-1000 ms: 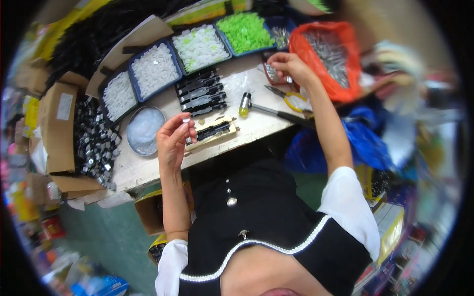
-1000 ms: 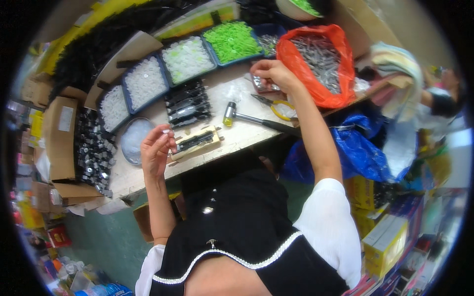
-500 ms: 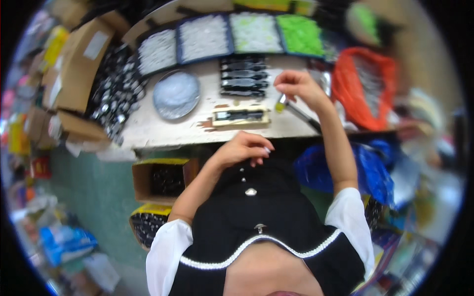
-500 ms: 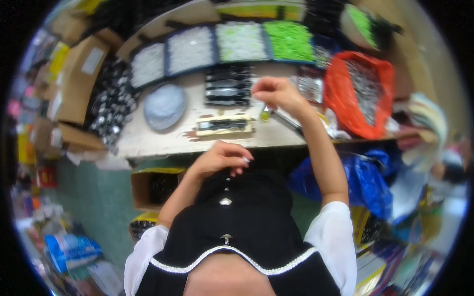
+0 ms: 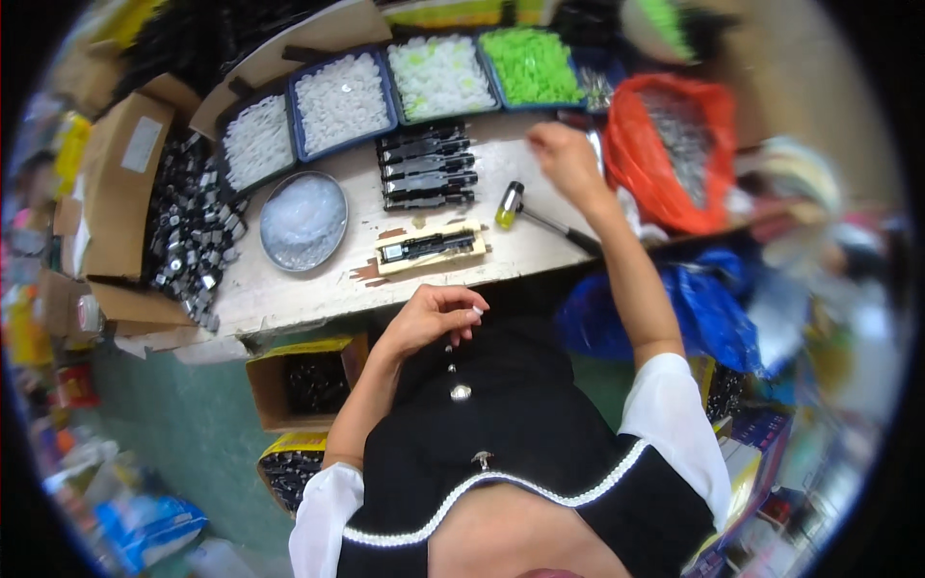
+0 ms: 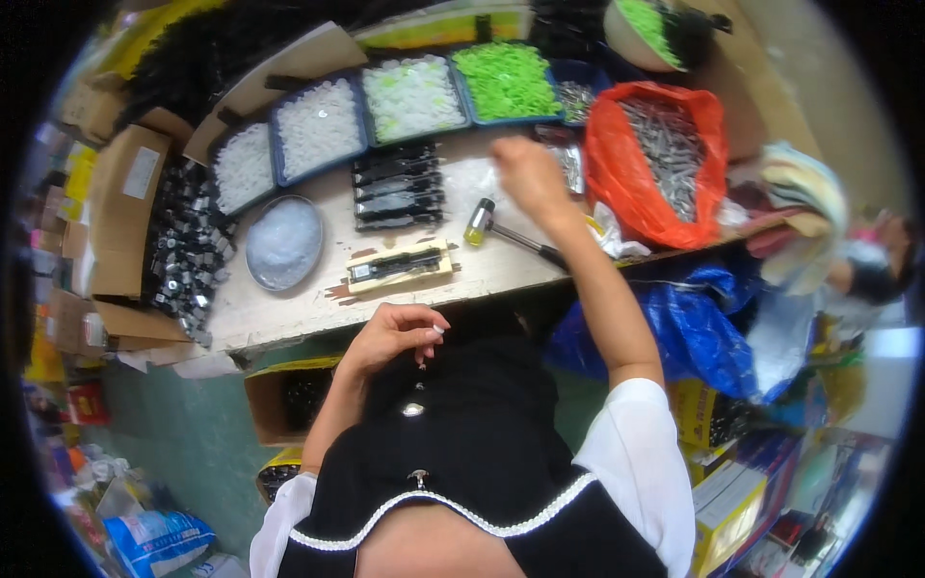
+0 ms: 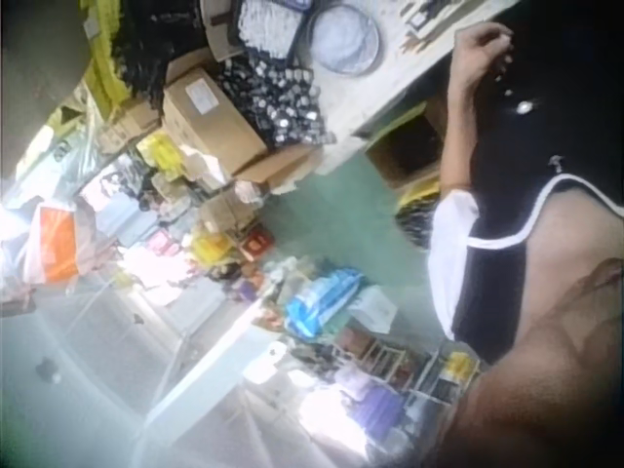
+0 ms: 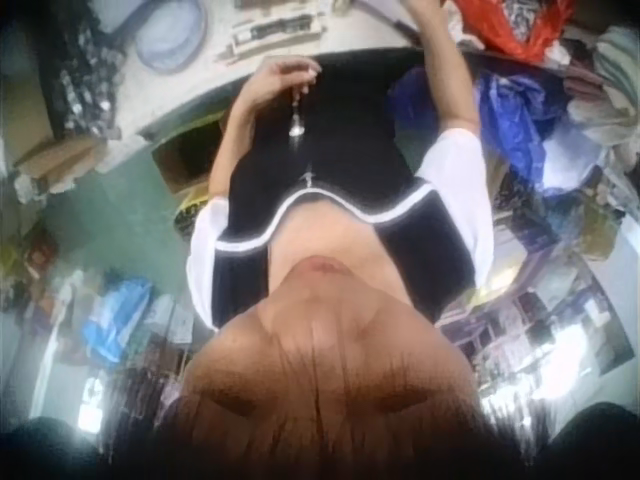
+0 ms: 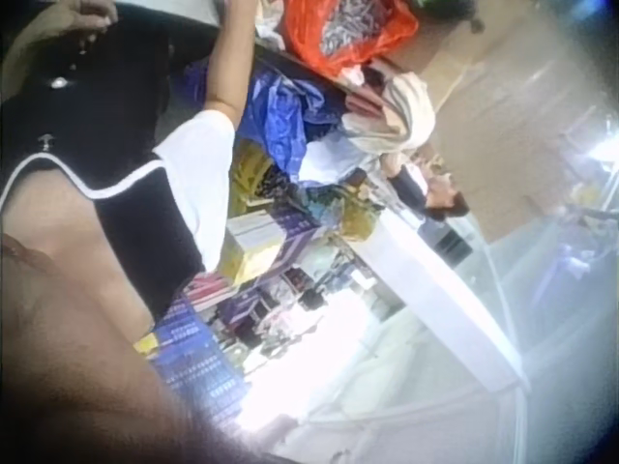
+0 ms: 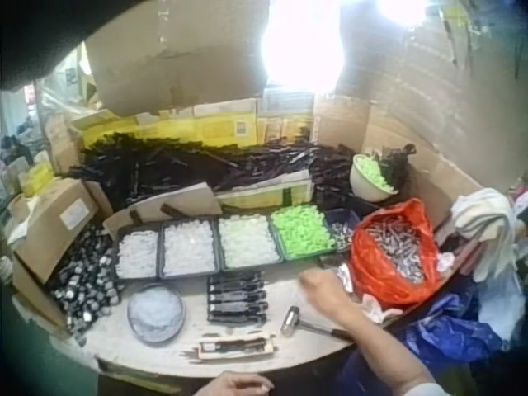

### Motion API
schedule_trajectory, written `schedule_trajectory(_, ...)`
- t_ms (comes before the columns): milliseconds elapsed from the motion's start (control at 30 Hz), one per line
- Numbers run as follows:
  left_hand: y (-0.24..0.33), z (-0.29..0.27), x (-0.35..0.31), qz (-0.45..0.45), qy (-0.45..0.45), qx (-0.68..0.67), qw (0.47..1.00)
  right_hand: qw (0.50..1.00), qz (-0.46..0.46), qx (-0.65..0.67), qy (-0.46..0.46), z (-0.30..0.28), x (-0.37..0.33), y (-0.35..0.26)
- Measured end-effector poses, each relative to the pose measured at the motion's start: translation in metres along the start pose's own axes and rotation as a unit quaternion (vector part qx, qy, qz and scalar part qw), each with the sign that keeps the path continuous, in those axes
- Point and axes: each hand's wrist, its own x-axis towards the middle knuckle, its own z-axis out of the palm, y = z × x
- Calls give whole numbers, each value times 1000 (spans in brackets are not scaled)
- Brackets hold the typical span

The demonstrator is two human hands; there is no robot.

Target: The person assembles small lock components at a cluttered workbench. They pick up metal pins and plastic inserts, place them into a jig, and use a hammer to secure the parts. The person repeats this process for multiple units, occasionally using pliers to adjust components.

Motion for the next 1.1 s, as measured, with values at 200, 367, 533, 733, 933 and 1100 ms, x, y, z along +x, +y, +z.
schedule_trajectory(200,9,-5,10,91,27,-54,994,973,104,-195,-71,9,3,66)
schedule_trajectory(367,14,-16,7,144,70,-93,983,973,87,-205,-63,22,13,70)
schedule_trajectory(533,18,-22,2,195,115,-113,967,967,64,-218,-113,23,13,90)
schedule_trajectory(733,15,-25,2,236,144,-133,952,994,-25,-90,50,7,3,93)
schedule_trajectory(933,14,-21,2,254,161,-111,947,874,140,437,-159,-12,-24,-36)
schedule_trajectory(1100,10,-20,-3,261,174,-122,942,808,90,506,-288,5,-44,-103)
